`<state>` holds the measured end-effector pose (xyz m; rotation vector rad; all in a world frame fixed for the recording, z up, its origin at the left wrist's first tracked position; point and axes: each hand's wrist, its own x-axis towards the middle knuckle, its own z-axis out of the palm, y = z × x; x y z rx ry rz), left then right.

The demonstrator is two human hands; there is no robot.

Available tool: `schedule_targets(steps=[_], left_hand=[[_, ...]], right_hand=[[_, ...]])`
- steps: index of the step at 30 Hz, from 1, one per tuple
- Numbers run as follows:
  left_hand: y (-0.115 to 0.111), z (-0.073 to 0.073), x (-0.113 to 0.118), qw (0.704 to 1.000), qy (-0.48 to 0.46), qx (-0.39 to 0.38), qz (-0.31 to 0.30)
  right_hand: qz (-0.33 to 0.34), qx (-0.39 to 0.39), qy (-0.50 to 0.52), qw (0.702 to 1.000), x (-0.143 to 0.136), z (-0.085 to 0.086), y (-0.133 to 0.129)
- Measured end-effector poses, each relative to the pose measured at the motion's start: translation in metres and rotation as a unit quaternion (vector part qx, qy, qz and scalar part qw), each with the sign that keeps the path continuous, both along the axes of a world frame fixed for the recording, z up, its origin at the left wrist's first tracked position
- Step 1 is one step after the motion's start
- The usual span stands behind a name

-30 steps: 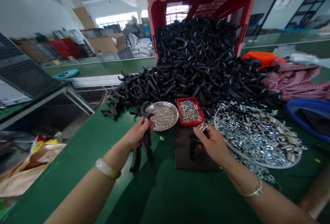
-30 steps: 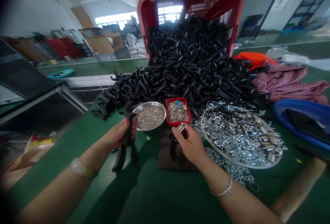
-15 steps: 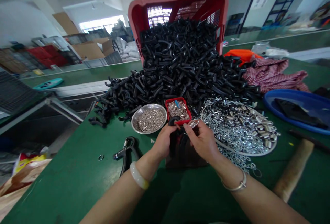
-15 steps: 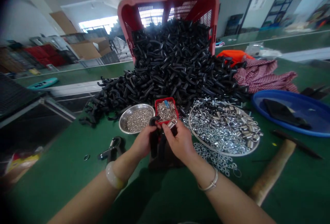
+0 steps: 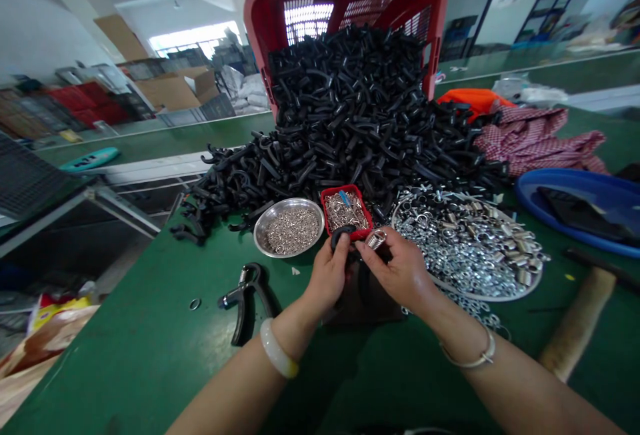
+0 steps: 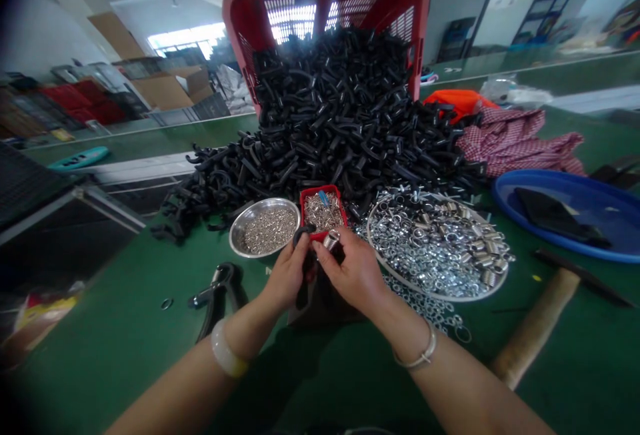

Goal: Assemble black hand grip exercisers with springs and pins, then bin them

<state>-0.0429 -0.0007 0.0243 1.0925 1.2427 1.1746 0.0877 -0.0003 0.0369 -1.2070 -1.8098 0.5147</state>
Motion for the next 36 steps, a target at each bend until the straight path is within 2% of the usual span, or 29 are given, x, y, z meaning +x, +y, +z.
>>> schedule_targets(steps=[4, 9, 15, 20, 22, 24, 26, 29, 31, 36], left_hand=[[0.002, 0.003, -0.001, 1.0, 0.005, -0.003, -0.009], [0.002, -0.009, -0.003, 0.997, 0.055, 0.05, 0.016], [-0.004, -0.017, -0.003, 0.983, 0.133, 0.127, -0.009], [-0.005, -0.016, -0.01, 0.986, 0.134, 0.06, -0.081], [-0.003, -0.014, -0.013, 0.987, 0.118, 0.051, -0.1], [-0.001, -0.013, -0.014, 0.988, 0.101, 0.072, -0.09], [0.0, -0.012, -0.014, 0.989, 0.091, 0.075, -0.084], [0.001, -0.012, -0.012, 0.993, 0.071, 0.022, -0.096], [0.001, -0.012, -0.01, 0.994, 0.068, 0.016, -0.089], [-0.002, -0.01, -0.007, 0.986, 0.132, 0.061, -0.08]], right_hand=[[-0.012, -0.007, 0.02, 1.0, 0.001, -0.001, -0.003], [0.005, 0.001, -0.071, 0.997, 0.003, -0.001, -0.001], [0.015, -0.012, -0.074, 0.997, 0.005, -0.01, -0.001], [0.084, -0.098, -0.091, 0.988, 0.006, -0.024, 0.0], [0.075, -0.145, -0.123, 0.979, 0.006, -0.023, 0.001], [0.06, -0.166, -0.157, 0.972, 0.005, -0.018, 0.0], [0.065, -0.16, -0.187, 0.967, 0.004, -0.013, -0.001], [0.057, -0.162, -0.234, 0.957, 0.0, -0.009, -0.005], [0.05, -0.169, -0.252, 0.951, -0.002, -0.008, -0.007], [0.114, -0.185, -0.213, 0.953, -0.003, -0.002, -0.008]])
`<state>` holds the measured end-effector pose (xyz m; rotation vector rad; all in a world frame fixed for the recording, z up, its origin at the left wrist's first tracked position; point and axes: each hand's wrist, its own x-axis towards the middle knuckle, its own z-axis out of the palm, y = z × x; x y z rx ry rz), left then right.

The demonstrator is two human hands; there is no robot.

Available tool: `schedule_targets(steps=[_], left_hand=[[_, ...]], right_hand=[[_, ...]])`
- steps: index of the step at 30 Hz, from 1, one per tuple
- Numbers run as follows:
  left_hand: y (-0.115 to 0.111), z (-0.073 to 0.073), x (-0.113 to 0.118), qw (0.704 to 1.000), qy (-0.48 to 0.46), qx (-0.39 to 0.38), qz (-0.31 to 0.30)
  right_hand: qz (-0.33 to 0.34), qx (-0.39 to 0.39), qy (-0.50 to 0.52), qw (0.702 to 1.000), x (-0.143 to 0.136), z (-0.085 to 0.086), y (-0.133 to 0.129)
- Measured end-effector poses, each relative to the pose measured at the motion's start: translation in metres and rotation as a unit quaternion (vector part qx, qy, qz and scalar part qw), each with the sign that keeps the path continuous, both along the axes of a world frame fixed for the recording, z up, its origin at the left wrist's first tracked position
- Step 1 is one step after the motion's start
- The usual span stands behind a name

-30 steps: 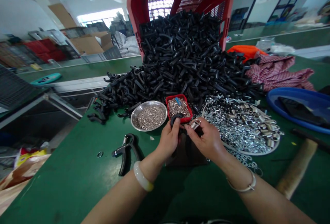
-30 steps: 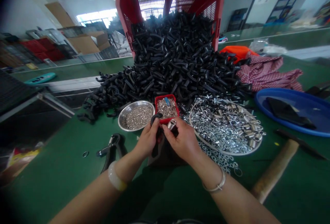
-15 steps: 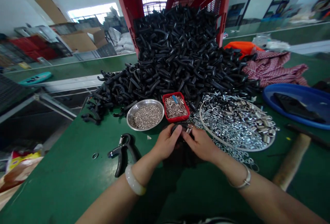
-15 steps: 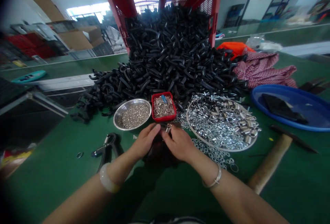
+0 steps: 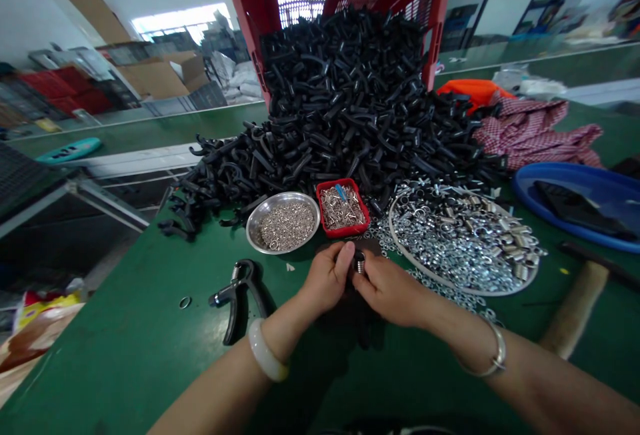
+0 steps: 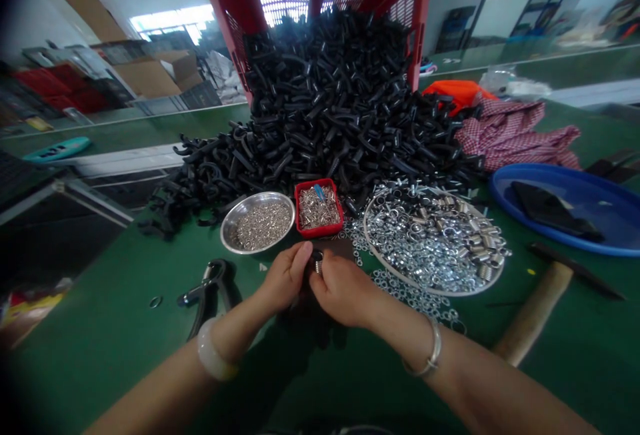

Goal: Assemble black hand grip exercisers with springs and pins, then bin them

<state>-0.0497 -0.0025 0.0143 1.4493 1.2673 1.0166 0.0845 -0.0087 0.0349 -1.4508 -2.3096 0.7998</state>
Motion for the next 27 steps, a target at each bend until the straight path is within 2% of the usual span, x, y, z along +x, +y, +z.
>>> schedule_targets(steps=[3, 5, 9, 11, 14, 16, 17, 19, 21, 22, 23, 24, 25, 26, 27], left_hand=[[-0.002, -0.001, 0.0, 0.999, 0.035, 0.006, 0.018], [-0.001, -0.004, -0.002, 0.998, 0.052, 0.014, 0.022], [0.004, -0.006, -0.007, 0.994, 0.105, 0.008, 0.004], [0.007, -0.005, -0.006, 0.988, 0.156, 0.012, -0.006], [0.008, -0.005, -0.001, 0.97, 0.234, 0.065, -0.004], [0.009, -0.009, 0.002, 0.955, 0.282, 0.094, 0.009], [0.009, -0.011, 0.002, 0.947, 0.304, 0.103, 0.013], [0.01, -0.017, -0.002, 0.933, 0.339, 0.117, 0.008], [0.011, -0.02, -0.008, 0.923, 0.359, 0.137, -0.016], [0.013, -0.021, -0.011, 0.92, 0.362, 0.147, -0.032], [0.014, -0.021, -0.013, 0.918, 0.361, 0.156, -0.049], [0.015, -0.021, -0.014, 0.917, 0.359, 0.163, -0.066], [0.017, -0.02, -0.013, 0.914, 0.359, 0.168, -0.082], [0.019, -0.02, -0.011, 0.91, 0.365, 0.172, -0.095], [0.021, -0.02, -0.008, 0.903, 0.376, 0.175, -0.111]], right_hand=[[0.011, -0.076, 0.079, 0.994, 0.002, 0.0, 0.006], [0.01, -0.145, 0.136, 0.98, 0.005, -0.006, 0.013], [-0.004, -0.299, 0.265, 0.917, 0.009, -0.028, 0.025], [-0.065, -0.311, 0.33, 0.889, 0.005, -0.038, 0.028], [-0.153, -0.293, 0.426, 0.842, -0.003, -0.046, 0.029], [-0.158, -0.291, 0.474, 0.816, -0.006, -0.048, 0.028], [-0.144, -0.293, 0.48, 0.814, -0.005, -0.047, 0.028], [-0.081, -0.315, 0.427, 0.844, 0.002, -0.042, 0.031], [-0.014, -0.311, 0.258, 0.915, 0.013, -0.032, 0.041], [-0.005, -0.264, 0.147, 0.953, 0.018, -0.026, 0.05], [-0.014, -0.177, 0.041, 0.983, 0.02, -0.019, 0.059], [-0.034, -0.064, -0.048, 0.996, 0.019, -0.012, 0.07], [-0.045, 0.044, -0.117, 0.991, 0.016, -0.006, 0.082], [-0.037, 0.122, -0.167, 0.978, 0.01, -0.002, 0.093], [-0.015, 0.162, -0.205, 0.965, 0.002, 0.001, 0.104]])
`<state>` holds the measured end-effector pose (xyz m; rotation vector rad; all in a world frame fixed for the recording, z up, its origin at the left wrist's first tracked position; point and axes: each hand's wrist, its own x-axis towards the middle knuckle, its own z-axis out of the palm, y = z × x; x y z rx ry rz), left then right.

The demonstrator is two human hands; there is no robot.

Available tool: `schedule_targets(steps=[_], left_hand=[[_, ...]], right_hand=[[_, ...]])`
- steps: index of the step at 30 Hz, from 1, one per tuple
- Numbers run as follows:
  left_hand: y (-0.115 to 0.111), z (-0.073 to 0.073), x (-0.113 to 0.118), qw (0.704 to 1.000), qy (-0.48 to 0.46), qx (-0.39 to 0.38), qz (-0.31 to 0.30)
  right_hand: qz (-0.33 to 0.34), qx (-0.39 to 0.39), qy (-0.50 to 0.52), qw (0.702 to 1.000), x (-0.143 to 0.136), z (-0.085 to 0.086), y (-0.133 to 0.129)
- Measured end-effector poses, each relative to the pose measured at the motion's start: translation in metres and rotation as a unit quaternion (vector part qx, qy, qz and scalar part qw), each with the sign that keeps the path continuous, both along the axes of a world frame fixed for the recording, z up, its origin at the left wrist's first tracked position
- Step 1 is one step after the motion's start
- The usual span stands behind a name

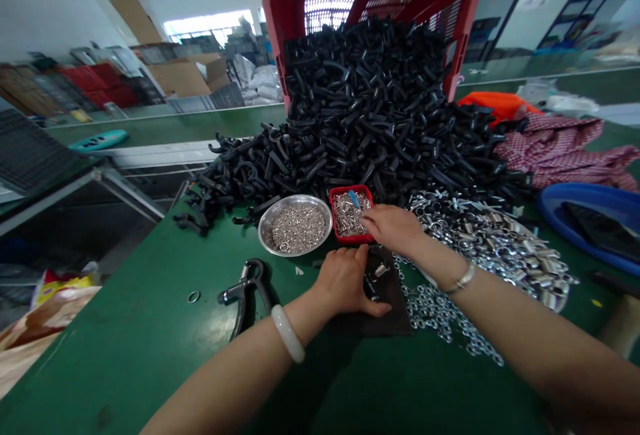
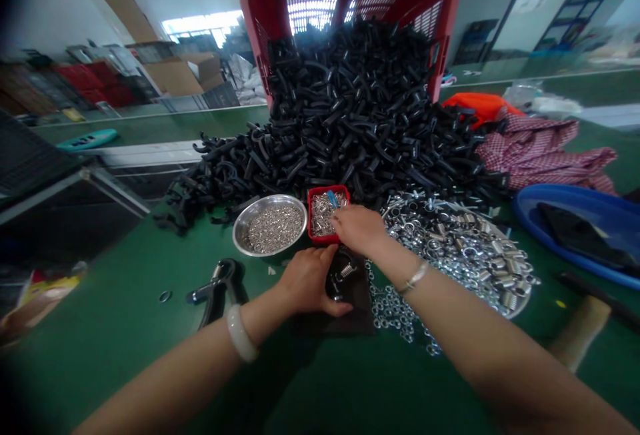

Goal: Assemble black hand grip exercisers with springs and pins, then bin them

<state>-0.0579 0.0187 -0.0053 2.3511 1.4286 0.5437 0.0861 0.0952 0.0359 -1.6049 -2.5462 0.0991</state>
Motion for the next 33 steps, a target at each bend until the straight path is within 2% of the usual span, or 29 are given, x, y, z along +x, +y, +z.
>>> schedule_targets(steps=[2, 5, 9, 11, 15, 18, 21, 27, 30, 33], left_hand=[[0.004, -0.001, 0.006, 0.999, 0.038, 0.001, -0.03], [0.005, -0.004, 0.009, 0.995, 0.076, 0.012, -0.057], [0.004, -0.002, 0.001, 0.994, 0.088, 0.039, -0.06], [0.011, 0.004, -0.004, 0.993, 0.1, 0.05, -0.022], [0.048, 0.019, -0.007, 0.974, 0.169, 0.051, 0.143], [0.08, 0.023, -0.003, 0.962, 0.228, -0.016, 0.148], [0.099, 0.02, 0.003, 0.961, 0.24, -0.061, 0.122], [0.098, 0.017, 0.004, 0.969, 0.196, -0.057, 0.141], [0.091, 0.022, -0.003, 0.977, 0.12, -0.026, 0.175], [0.075, 0.027, -0.013, 0.977, 0.012, -0.073, 0.202]], right_hand=[[0.049, -0.014, -0.061, 0.997, -0.017, 0.001, 0.019], [0.061, -0.043, -0.078, 0.994, -0.035, -0.006, 0.036], [0.062, -0.043, -0.054, 0.996, -0.031, -0.017, 0.045], [0.059, -0.041, -0.026, 0.997, -0.023, -0.02, 0.048], [0.045, -0.026, 0.056, 0.997, -0.008, -0.024, 0.054], [0.04, -0.032, 0.099, 0.994, -0.003, -0.03, 0.055], [0.029, -0.041, 0.133, 0.99, -0.001, -0.035, 0.054], [-0.009, -0.05, 0.194, 0.98, 0.001, -0.033, 0.055], [-0.03, -0.065, 0.218, 0.973, 0.009, -0.03, 0.047], [-0.031, -0.122, 0.253, 0.959, 0.022, -0.028, 0.025]])
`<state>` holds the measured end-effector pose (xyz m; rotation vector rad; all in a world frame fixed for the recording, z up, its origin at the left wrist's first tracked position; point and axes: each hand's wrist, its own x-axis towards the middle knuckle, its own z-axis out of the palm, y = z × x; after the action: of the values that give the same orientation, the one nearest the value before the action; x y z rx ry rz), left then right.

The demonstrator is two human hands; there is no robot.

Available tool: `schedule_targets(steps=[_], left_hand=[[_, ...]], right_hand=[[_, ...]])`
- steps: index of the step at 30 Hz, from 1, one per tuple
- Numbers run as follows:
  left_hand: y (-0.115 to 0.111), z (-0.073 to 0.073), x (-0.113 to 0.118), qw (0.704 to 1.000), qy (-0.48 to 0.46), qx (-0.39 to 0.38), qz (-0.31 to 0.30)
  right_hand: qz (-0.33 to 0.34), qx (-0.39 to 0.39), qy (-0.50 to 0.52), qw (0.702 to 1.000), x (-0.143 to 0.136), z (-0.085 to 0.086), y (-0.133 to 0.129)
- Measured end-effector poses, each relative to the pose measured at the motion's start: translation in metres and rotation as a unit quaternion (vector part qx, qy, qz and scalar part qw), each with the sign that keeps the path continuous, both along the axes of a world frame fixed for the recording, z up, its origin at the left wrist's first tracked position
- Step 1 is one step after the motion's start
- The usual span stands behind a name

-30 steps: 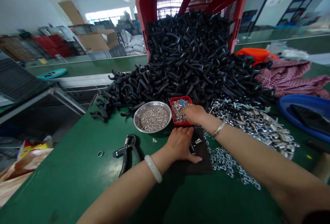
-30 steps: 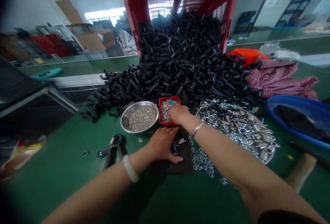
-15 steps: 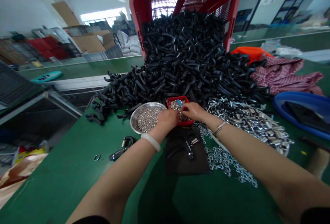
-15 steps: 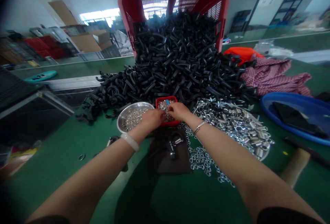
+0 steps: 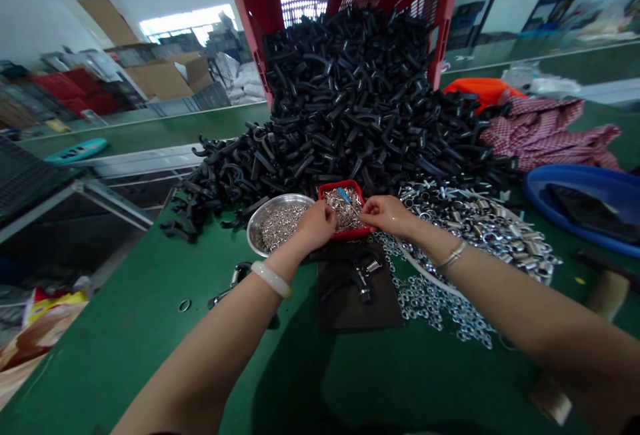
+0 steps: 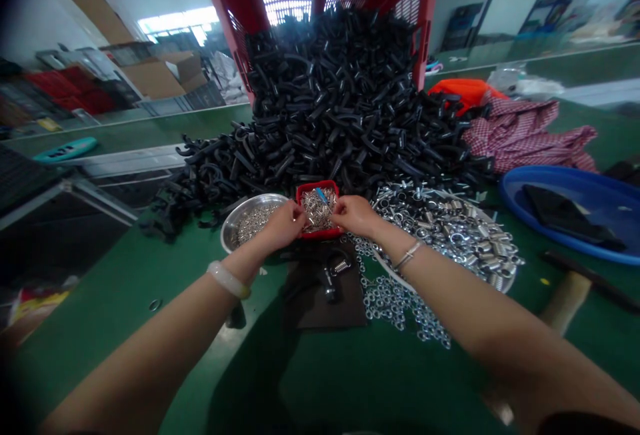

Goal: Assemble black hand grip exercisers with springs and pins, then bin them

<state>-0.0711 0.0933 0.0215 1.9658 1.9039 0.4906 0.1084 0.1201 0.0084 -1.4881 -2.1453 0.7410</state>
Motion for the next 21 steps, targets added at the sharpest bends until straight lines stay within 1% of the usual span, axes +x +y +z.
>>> schedule_targets(steps=[2, 3, 5, 7, 9, 11, 14, 16, 18, 20, 21], left_hand=[[-0.016, 0.002, -0.005, 0.994, -0.091, -0.058, -0.02], [-0.024, 0.001, -0.007, 0.987, -0.134, -0.087, -0.035], [-0.039, -0.001, -0.008, 0.968, -0.207, -0.132, -0.057], [-0.05, -0.007, -0.007, 0.95, -0.261, -0.154, -0.08], [-0.055, -0.015, -0.004, 0.94, -0.282, -0.155, -0.116], [-0.057, -0.022, -0.001, 0.94, -0.277, -0.145, -0.137], [-0.057, -0.026, 0.005, 0.954, -0.243, -0.127, -0.125], [-0.056, -0.025, 0.007, 0.968, -0.193, -0.099, -0.129], [-0.055, -0.023, 0.008, 0.978, -0.128, -0.044, -0.157], [-0.053, -0.023, 0.008, 0.981, -0.081, 0.01, -0.178], [-0.053, -0.023, 0.007, 0.981, -0.067, 0.025, -0.179]], right_hand=[[0.019, -0.029, 0.027, 0.999, 0.01, 0.0, -0.023], [0.028, -0.032, 0.029, 0.999, 0.014, 0.0, -0.036], [0.04, -0.011, 0.003, 0.999, 0.022, -0.002, -0.06], [0.038, 0.017, -0.026, 0.999, 0.028, -0.004, -0.078], [0.021, 0.036, -0.028, 0.999, 0.032, -0.008, -0.09], [0.003, 0.026, 0.004, 1.0, 0.035, -0.012, -0.096], [-0.02, -0.049, 0.117, 0.992, 0.037, -0.018, -0.098], [-0.046, -0.096, 0.196, 0.975, 0.037, -0.019, -0.099], [-0.07, -0.132, 0.247, 0.958, 0.035, -0.018, -0.101], [-0.078, -0.164, 0.286, 0.941, 0.032, -0.014, -0.103], [-0.085, -0.177, 0.311, 0.93, 0.031, -0.013, -0.103]])
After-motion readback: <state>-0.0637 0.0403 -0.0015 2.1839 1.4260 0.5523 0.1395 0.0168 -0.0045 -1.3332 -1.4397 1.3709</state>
